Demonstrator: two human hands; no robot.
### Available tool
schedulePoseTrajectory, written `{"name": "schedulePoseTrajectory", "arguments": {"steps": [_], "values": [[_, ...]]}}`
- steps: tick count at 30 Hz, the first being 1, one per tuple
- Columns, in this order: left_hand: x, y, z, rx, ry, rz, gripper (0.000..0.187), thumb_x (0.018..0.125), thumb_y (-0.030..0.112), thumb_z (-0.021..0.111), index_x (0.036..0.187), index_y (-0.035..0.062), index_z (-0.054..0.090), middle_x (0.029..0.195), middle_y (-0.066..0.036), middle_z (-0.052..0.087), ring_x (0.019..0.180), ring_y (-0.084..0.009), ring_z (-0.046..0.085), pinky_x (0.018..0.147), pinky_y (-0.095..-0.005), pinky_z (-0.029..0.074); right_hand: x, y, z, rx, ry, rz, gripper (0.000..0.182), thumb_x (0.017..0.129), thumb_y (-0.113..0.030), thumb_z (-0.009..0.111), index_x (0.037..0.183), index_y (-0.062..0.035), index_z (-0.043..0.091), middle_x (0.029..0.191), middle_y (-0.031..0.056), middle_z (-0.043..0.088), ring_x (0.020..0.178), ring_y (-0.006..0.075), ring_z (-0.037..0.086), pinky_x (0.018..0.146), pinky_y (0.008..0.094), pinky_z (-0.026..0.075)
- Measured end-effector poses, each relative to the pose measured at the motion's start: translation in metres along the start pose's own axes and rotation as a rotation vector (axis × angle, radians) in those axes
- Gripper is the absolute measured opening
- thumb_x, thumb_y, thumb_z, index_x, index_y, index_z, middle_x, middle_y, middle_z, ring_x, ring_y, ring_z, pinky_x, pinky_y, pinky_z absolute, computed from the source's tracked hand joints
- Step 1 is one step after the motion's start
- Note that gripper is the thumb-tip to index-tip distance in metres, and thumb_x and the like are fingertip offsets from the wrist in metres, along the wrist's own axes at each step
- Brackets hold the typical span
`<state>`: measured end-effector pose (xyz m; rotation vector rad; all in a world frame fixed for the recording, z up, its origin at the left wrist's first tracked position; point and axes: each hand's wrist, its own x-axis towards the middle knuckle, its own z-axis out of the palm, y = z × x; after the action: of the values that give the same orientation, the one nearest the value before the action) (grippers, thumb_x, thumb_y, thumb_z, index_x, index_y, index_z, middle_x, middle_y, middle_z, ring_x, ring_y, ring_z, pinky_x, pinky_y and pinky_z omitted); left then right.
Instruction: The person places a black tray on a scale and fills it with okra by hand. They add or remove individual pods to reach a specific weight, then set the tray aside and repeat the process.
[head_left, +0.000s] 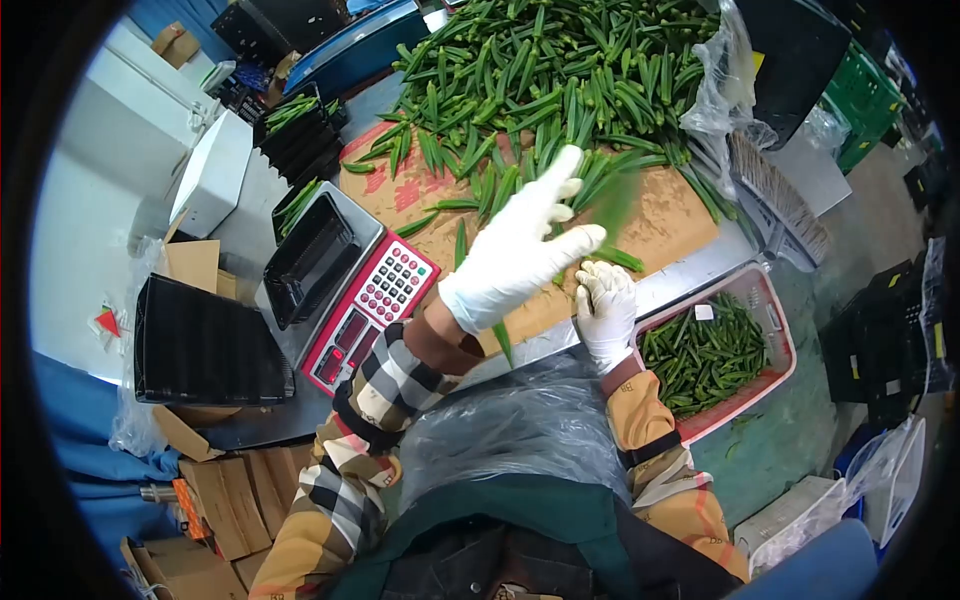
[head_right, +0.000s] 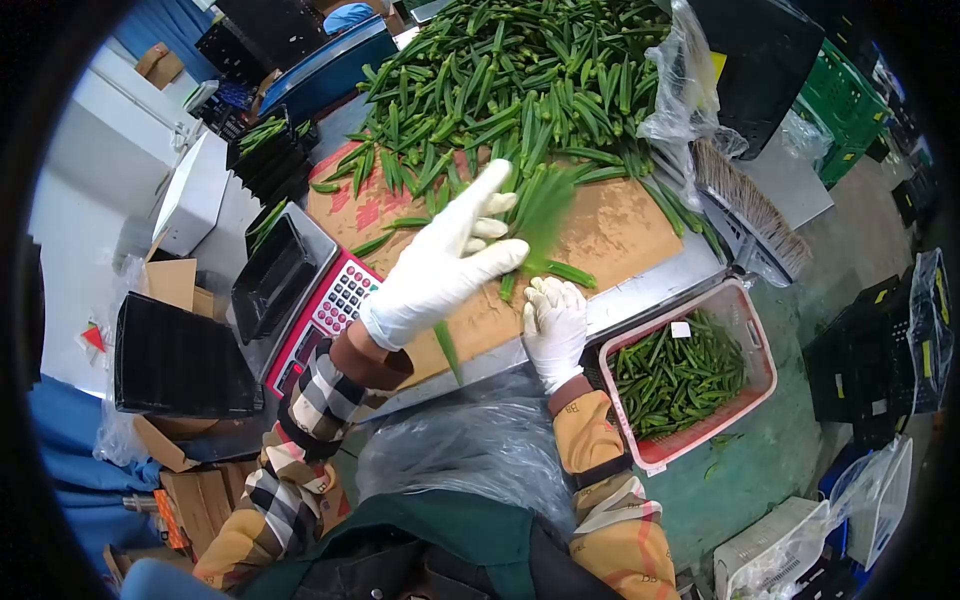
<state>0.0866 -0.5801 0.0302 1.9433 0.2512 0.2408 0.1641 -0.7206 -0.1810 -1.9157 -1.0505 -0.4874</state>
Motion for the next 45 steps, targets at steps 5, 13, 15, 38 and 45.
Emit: {"name": "schedulePoseTrajectory", "arguments": {"steps": [5,13,15,38,45], "values": [[-0.014,-0.041,-0.023,0.672,-0.030,0.290,0.027,0.094,0.015,0.069,0.120,0.0065,0.072,0.109,-0.015,0.071,0.105,-0.0341,0.066,0.093,-0.0411,0.052,-0.006,0.001,-0.015,0.130,0.108,0.088,0.029,0.078,0.000,0.073,0.105,-0.0098,0.072,0.113,0.0081,0.072,0.111,0.0320,0.064,0.101,0.0442,0.049],[-0.073,-0.123,-0.020,1.106,-0.279,0.353,0.017,0.084,0.010,0.064,0.099,0.0087,0.072,0.094,-0.010,0.068,0.092,-0.0319,0.064,0.083,-0.0441,0.051,0.031,0.038,-0.023,-0.159,-0.085,0.111,0.043,0.082,-0.015,0.075,0.125,-0.0113,0.070,0.121,0.0085,0.068,0.118,0.0313,0.058,0.103,0.0464,0.044],[-0.067,-0.117,-0.019,1.149,-0.361,0.192,0.016,0.089,0.012,0.062,0.100,0.0084,0.071,0.094,-0.012,0.067,0.096,-0.0333,0.064,0.088,-0.0442,0.050,0.037,0.044,-0.028,-0.168,-0.184,0.117,0.043,0.082,-0.018,0.076,0.123,-0.0120,0.071,0.113,0.0089,0.068,0.111,0.0314,0.060,0.099,0.0448,0.046],[0.017,-0.130,0.037,0.570,0.098,-0.117,0.058,0.087,0.022,0.076,0.139,0.0059,0.055,0.115,-0.018,0.071,0.108,-0.0352,0.069,0.093,-0.0428,0.055,0.126,0.077,0.021,0.454,-0.171,0.677,0.041,0.091,-0.024,0.074,0.123,0.0015,0.066,0.107,0.0176,0.073,0.098,0.0294,0.072,0.085,0.0382,0.056],[0.056,-0.127,-0.057,0.384,0.460,-0.213,0.021,0.087,0.016,0.073,0.103,0.0038,0.069,0.095,-0.021,0.072,0.090,-0.0350,0.071,0.079,-0.0410,0.054,0.185,0.022,0.049,-0.320,-0.497,0.679,0.106,0.080,-0.044,0.088,0.155,0.0048,0.029,0.131,0.0195,0.056,0.119,0.0343,0.062,0.095,0.0440,0.057]]}}
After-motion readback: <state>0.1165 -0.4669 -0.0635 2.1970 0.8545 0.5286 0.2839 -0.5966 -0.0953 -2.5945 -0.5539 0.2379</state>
